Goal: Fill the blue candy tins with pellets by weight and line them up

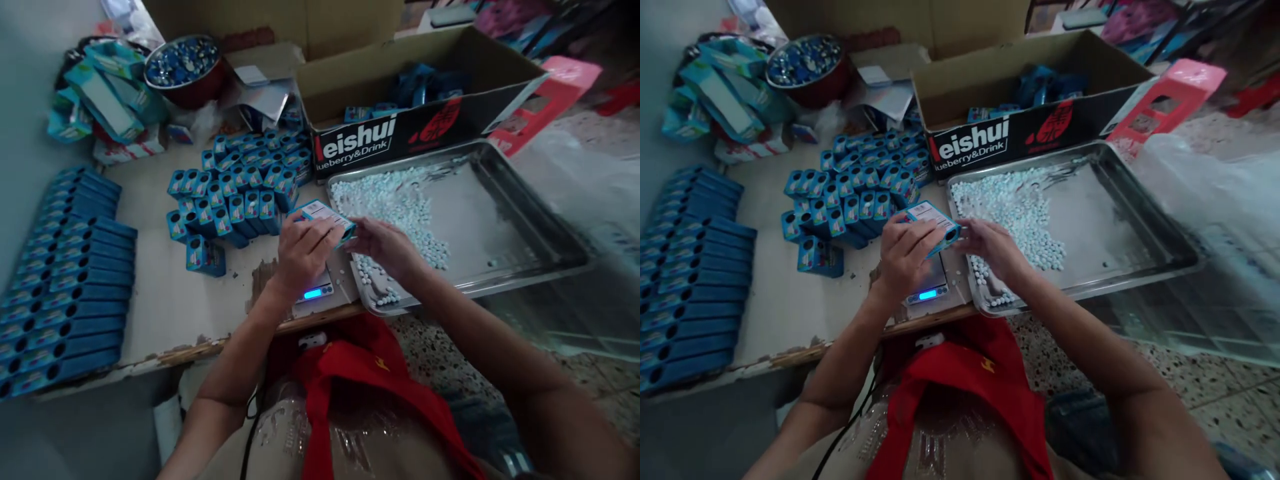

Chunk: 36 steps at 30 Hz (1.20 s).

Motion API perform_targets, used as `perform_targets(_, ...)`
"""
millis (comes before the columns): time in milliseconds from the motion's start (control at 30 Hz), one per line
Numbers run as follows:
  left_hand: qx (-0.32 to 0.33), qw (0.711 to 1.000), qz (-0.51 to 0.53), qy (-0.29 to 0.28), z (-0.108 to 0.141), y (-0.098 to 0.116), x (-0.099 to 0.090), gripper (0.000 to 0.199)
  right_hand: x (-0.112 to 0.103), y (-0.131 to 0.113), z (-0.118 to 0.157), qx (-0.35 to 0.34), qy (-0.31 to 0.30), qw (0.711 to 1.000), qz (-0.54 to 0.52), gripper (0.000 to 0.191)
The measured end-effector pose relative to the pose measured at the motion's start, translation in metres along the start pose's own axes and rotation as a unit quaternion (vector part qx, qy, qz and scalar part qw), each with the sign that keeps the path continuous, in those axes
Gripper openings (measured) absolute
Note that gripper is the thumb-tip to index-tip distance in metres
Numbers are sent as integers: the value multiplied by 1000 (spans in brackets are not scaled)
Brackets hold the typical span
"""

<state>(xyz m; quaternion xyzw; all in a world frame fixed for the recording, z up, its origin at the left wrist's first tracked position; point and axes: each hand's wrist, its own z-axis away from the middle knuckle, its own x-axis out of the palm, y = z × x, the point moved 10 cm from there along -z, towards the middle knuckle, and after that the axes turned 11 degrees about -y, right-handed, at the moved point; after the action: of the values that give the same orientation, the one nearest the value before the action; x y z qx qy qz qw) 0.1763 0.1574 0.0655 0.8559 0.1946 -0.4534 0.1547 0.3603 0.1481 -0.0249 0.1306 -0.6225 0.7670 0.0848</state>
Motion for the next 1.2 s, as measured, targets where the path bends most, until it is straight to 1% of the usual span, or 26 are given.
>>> perform_targets(67, 4, 1000, -10, -12, -4, 3, 12, 44, 16, 18, -1, 45, -17, 992, -114, 20)
perform_targets(100, 1, 1000, -13, -15, -6, 3, 17, 44, 21, 23, -2, 57, -23, 987, -146, 13)
perform_targets(167, -4, 1000, -19, -15, -6, 2, 26, 45, 21, 26, -2, 66, -26, 982, -177, 4)
perform_targets(267, -11, 999, -37, -6, -4, 2, 33, 43, 10, 25, -4, 67, -27, 983, -172, 7)
perform_targets(367, -5, 1000, -21, -10, -3, 8, 33, 41, 3, 24, -6, 77, -39, 987, -136, 8)
perform_targets(433, 13, 1000, -6, -15, -3, 14, 29, 40, 5, 23, -7, 83, -54, 988, -119, 12)
perform_targets(533, 29, 999, -23, -4, -3, 22, 19, 41, 14, 18, -6, 62, -72, 988, -122, 18)
perform_targets(600, 32, 999, -39, 4, -3, 23, 16, 41, 18, 15, -6, 45, -67, 989, -120, 19)
perform_targets(667, 26, 999, -35, -10, -2, 20, 19, 41, 20, 15, -7, 40, -52, 992, -109, 24)
perform_targets(733, 11, 999, -17, -32, 0, 14, 26, 41, 21, 18, -10, 48, -39, 993, -97, 30)
perform_targets(800, -7, 999, 2, -53, 4, 9, 32, 42, 22, 22, -12, 64, -35, 993, -90, 31)
perform_targets(933, -31, 997, 21, -71, 10, 4, 40, 43, 20, 27, -12, 97, -10, 991, -92, 16)
perform_targets(1000, -42, 997, 21, -68, 9, 1, 42, 42, 18, 28, -11, 104, 5, 990, -97, 10)
perform_targets(1100, -72, 995, 49, -55, 3, -5, 44, 42, 7, 24, -7, 107, 30, 989, -99, 11)
perform_targets(1167, -124, 986, 103, -32, 2, -14, 42, 36, -8, 14, 2, 93, 57, 992, -64, 10)
perform_targets(1200, -160, 977, 141, -12, 5, -21, 38, 34, -18, 6, 8, 80, 76, 994, -26, 10)
